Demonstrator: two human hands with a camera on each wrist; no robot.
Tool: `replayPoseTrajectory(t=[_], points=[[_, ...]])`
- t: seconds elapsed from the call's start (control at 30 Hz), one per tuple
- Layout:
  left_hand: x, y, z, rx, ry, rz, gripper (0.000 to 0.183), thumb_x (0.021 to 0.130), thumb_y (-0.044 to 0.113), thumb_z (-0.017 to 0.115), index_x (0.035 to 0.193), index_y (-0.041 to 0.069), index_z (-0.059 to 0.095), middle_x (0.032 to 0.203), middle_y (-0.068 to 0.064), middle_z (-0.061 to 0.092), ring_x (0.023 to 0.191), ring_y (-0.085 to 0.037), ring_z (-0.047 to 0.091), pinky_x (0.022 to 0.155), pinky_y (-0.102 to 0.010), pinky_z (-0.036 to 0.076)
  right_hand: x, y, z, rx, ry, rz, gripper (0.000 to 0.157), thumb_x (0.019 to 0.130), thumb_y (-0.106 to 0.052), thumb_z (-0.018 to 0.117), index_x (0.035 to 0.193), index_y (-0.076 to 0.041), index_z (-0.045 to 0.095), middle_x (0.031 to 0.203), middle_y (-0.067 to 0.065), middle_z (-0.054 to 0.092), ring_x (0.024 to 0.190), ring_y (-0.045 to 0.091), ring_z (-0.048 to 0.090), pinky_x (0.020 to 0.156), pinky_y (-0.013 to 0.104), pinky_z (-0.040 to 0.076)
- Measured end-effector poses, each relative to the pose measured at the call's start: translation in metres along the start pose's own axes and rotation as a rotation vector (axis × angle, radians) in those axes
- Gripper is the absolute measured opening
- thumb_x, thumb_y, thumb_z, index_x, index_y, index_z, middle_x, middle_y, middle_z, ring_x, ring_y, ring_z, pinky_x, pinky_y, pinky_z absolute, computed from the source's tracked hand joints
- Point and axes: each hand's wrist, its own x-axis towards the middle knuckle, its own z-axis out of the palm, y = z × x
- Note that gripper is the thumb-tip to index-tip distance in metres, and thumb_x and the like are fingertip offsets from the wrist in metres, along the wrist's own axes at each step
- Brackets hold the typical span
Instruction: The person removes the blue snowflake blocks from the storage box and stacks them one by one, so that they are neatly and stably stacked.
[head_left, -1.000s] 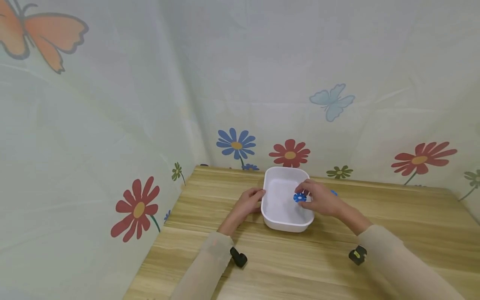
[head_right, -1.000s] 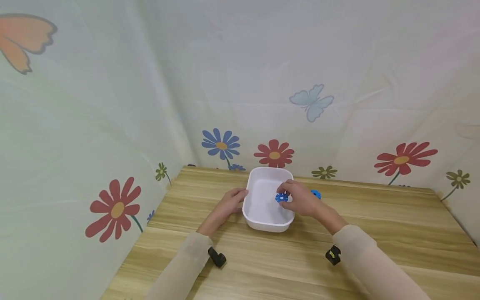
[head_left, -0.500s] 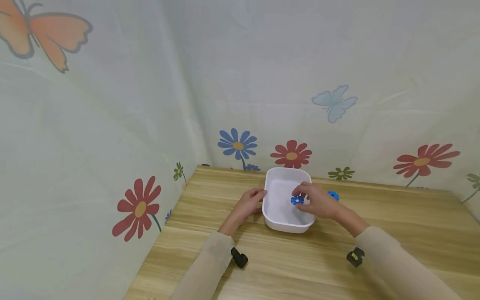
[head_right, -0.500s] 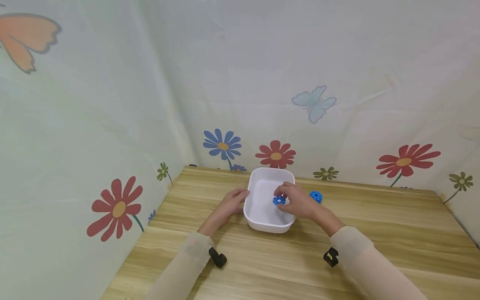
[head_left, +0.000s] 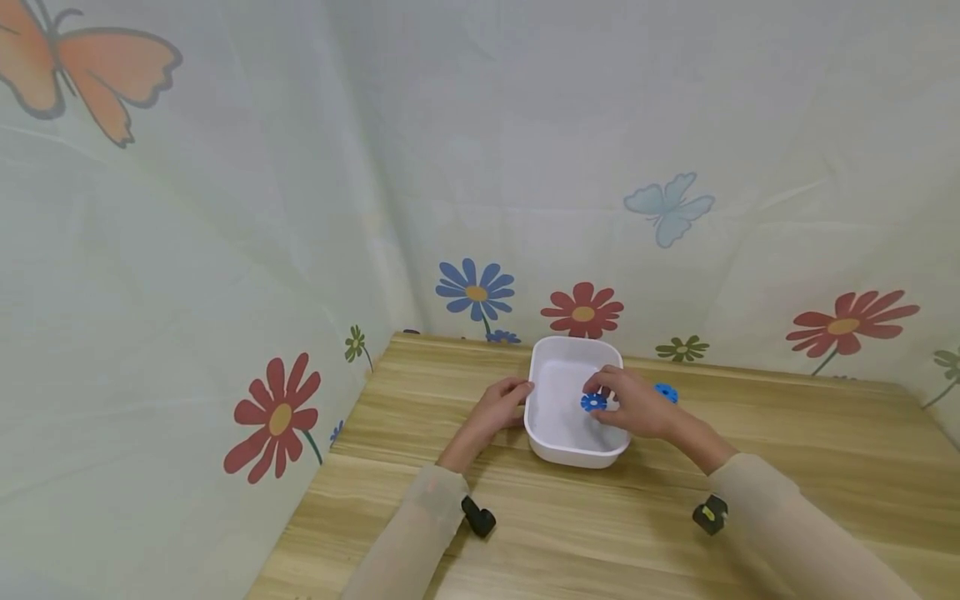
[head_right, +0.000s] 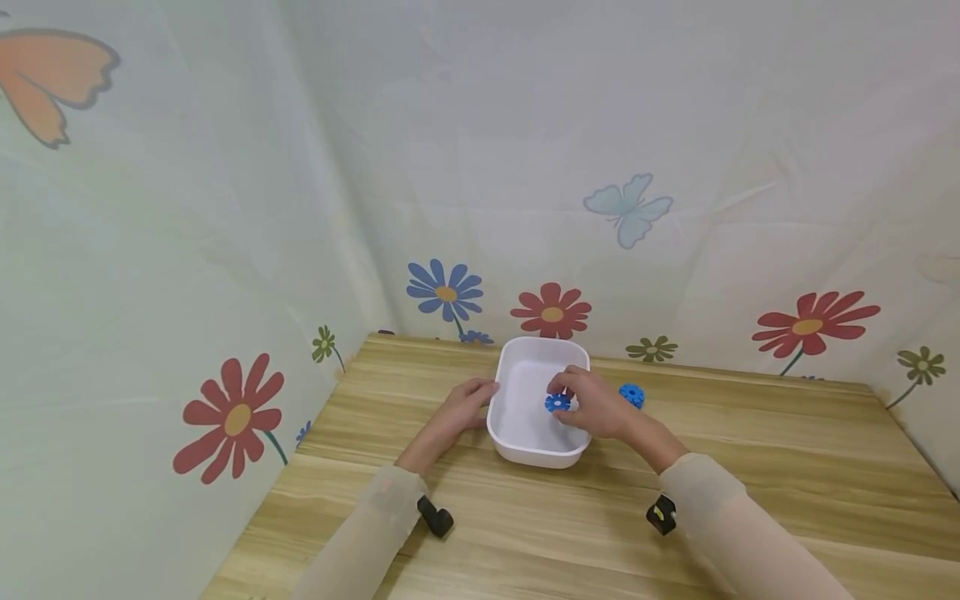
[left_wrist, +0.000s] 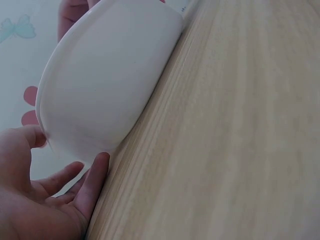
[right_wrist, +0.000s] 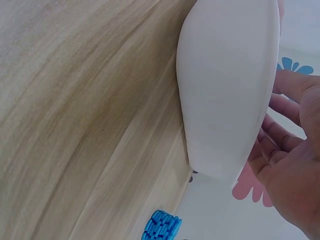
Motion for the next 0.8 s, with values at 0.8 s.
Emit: replayPoseTrajectory(t=[0.8], points=[[0.002,-0.002,0.000,-0.010,0.002,0.008,0.053,0.107,0.044,0.061,0.140,0.004,0.063,0.131,-0.014,0.066,0.120,-0.026,0.065,0.091,-0.037,0.064,-0.016,0.026,-0.034,0.000,0.098,0.016,0.031,0.090,-0.007,0.084,0.117,0.002,0.070,0.109,0.010,0.069,0.099,0.028,0.063,0.086,0.049,0.060]])
